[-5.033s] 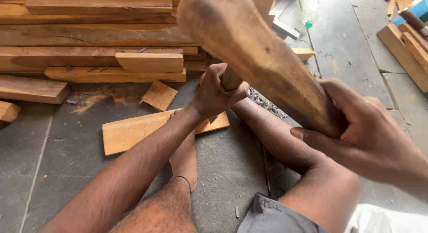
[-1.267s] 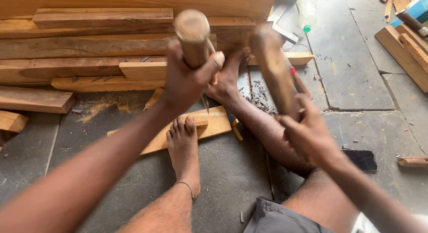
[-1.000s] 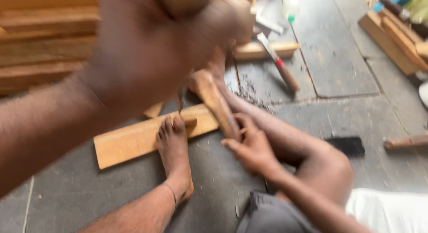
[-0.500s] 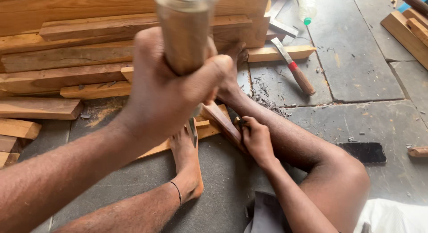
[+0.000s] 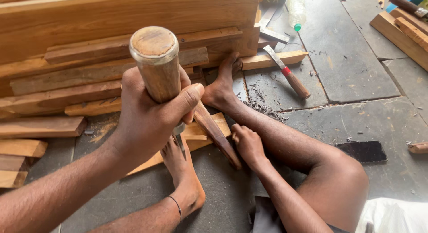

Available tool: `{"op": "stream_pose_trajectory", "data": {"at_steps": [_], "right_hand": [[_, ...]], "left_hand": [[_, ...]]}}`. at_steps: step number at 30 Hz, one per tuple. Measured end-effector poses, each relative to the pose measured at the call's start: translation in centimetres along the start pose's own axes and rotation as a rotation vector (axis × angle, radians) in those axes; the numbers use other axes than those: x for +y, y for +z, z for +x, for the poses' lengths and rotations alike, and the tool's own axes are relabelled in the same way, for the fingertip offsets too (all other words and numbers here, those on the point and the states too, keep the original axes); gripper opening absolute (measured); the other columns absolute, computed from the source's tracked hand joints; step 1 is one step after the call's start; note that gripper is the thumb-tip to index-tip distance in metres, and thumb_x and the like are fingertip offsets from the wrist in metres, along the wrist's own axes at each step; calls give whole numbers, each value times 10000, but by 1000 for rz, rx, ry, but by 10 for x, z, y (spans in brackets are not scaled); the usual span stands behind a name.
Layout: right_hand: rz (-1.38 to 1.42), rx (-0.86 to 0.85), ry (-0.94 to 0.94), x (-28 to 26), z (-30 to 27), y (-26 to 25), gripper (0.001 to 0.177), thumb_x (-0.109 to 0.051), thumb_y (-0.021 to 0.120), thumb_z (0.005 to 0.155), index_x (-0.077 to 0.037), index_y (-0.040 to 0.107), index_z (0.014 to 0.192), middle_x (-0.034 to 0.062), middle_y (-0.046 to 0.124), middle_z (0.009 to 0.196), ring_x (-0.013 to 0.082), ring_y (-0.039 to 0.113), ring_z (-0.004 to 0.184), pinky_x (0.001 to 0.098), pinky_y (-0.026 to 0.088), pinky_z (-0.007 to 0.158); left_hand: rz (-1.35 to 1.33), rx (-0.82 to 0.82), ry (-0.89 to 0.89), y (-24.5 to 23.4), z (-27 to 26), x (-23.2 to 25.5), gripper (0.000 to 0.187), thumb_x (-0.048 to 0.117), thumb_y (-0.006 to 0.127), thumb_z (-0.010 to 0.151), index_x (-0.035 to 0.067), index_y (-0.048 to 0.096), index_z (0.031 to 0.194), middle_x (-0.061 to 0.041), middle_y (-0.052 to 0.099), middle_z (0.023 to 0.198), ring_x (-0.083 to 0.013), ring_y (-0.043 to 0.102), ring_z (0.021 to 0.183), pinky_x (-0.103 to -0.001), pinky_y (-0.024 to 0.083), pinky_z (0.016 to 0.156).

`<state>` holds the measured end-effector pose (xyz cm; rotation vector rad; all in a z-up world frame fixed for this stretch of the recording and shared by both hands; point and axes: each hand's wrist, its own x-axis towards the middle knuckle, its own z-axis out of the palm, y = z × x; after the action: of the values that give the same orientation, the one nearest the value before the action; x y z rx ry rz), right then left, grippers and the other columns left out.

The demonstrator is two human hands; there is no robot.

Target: The person sits on the floor and uses a wooden mallet to strike a chisel, carving a small rectangular piece of wood held between their feet. The person repeatedly positions the chisel and strikes it to remove wood shavings.

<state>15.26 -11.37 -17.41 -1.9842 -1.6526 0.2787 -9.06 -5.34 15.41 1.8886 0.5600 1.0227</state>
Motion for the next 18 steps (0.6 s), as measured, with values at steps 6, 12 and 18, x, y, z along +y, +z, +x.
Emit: {"op": "stream_pose_trajectory", "data": {"at_steps": [6,12,18], "right_hand": [[1274,-51,385,-10,-3,-55,304,-65,745,932,-29,640,1214,183,709,977,200,594,663,353,417,513],[1906,-131,339,-38,-22,-103,455,-174,633,891,-61,557,1325,151,680,1123,225,652,870,364,545,664],[2033,-123,448,-47,-15,-95,571,-235,567,859,6,537,1375,233,617,1354,346,656,1101,439,566,917]], "left_hand": [[39,56,13,-4,1,-8,161,55,701,931,22,626,793,-32,633,594,-78,615,505,-231,491,447],[48,60,50,-4,8,-22,221,38,676,909,34,615,698,-36,622,560,-83,611,467,-238,505,430],[53,33,58,1,9,-28,222,32,651,901,45,586,689,-40,612,550,-82,617,461,-240,518,406]]}}
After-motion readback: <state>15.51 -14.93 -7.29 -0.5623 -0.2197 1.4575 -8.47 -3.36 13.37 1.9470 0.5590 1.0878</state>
